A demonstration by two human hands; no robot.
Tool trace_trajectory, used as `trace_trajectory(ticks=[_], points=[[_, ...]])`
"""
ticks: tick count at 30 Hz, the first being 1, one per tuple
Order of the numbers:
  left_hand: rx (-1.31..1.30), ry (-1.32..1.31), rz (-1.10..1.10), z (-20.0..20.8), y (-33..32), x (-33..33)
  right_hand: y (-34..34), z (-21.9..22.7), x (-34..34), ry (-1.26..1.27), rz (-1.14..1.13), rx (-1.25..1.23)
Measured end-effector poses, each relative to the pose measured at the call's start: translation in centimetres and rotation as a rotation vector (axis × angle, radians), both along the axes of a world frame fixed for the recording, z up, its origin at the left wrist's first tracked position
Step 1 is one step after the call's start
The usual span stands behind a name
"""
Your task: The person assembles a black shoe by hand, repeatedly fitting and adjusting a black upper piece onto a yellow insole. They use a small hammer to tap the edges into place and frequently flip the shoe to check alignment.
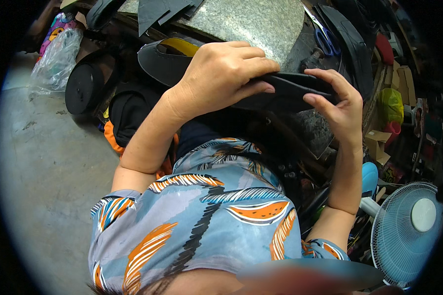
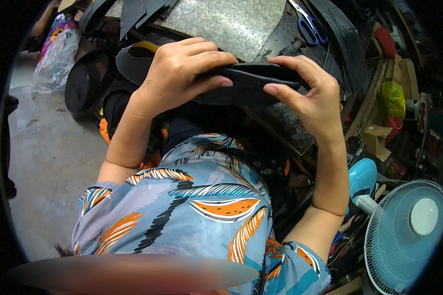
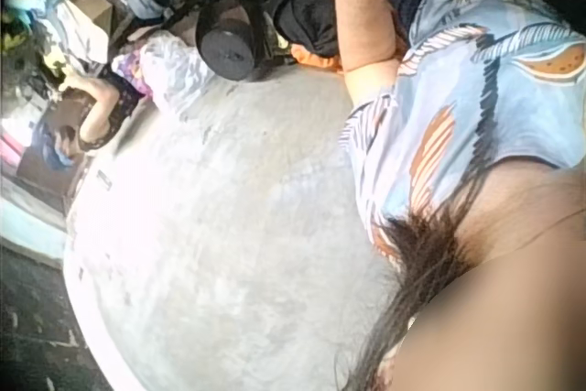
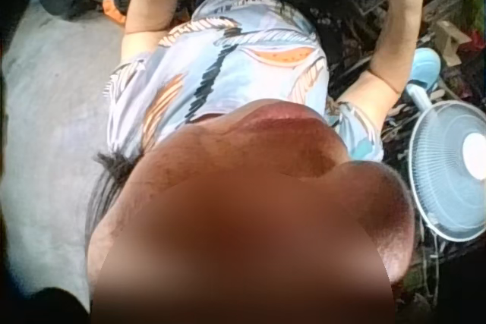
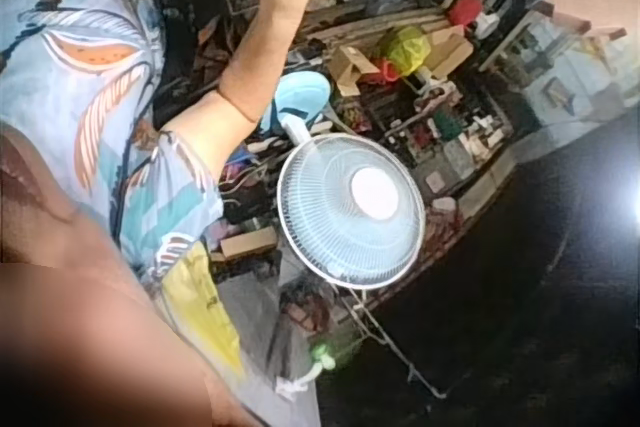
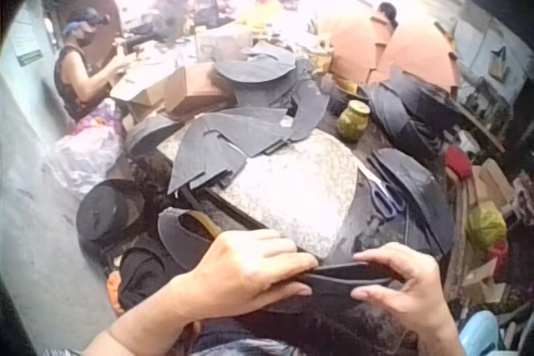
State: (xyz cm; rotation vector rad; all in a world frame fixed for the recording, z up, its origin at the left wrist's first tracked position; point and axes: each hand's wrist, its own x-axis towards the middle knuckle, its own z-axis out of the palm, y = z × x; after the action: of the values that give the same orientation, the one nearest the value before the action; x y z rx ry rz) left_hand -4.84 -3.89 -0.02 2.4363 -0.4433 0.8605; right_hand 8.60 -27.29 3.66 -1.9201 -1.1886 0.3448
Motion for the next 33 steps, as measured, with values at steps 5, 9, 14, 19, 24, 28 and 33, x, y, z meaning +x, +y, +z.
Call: trace_trajectory(ticks=[5,9,14,19,24,28,33], points=[[-0.053,0.015,-0.047,-0.3,0.0,0.0,0.8,0.3,-0.6,0.145,-0.027,0.004],[-0.073,0.010,-0.050,-0.5,0.0,0.0,0.7,0.1,-0.8,0.151,-0.061,0.001],[-0.070,0.039,-0.045,-0.6,-0.2,-0.2,0.5,0.3,-1.0,0.006,-0.018,-0.006],[-0.008,0.076,-0.002,-0.7,0.0,-0.4,0.2,0.2,-1.1,0.002,-0.012,-0.004],[0.111,0.144,0.143,-0.9,2.2,-1.4,-0.9,-0.1,-0.4,0.009,-0.051,0.014],[0.149,0.290,0.225,-1.3,5.4,-3.3,-2.2,-0.2,0.5,0.053,-0.086,0.066],[-0.259,0.345,0.016,-2.4,7.5,-4.7,-3.6,-0.5,1.1,0.011,-0.094,0.032]])
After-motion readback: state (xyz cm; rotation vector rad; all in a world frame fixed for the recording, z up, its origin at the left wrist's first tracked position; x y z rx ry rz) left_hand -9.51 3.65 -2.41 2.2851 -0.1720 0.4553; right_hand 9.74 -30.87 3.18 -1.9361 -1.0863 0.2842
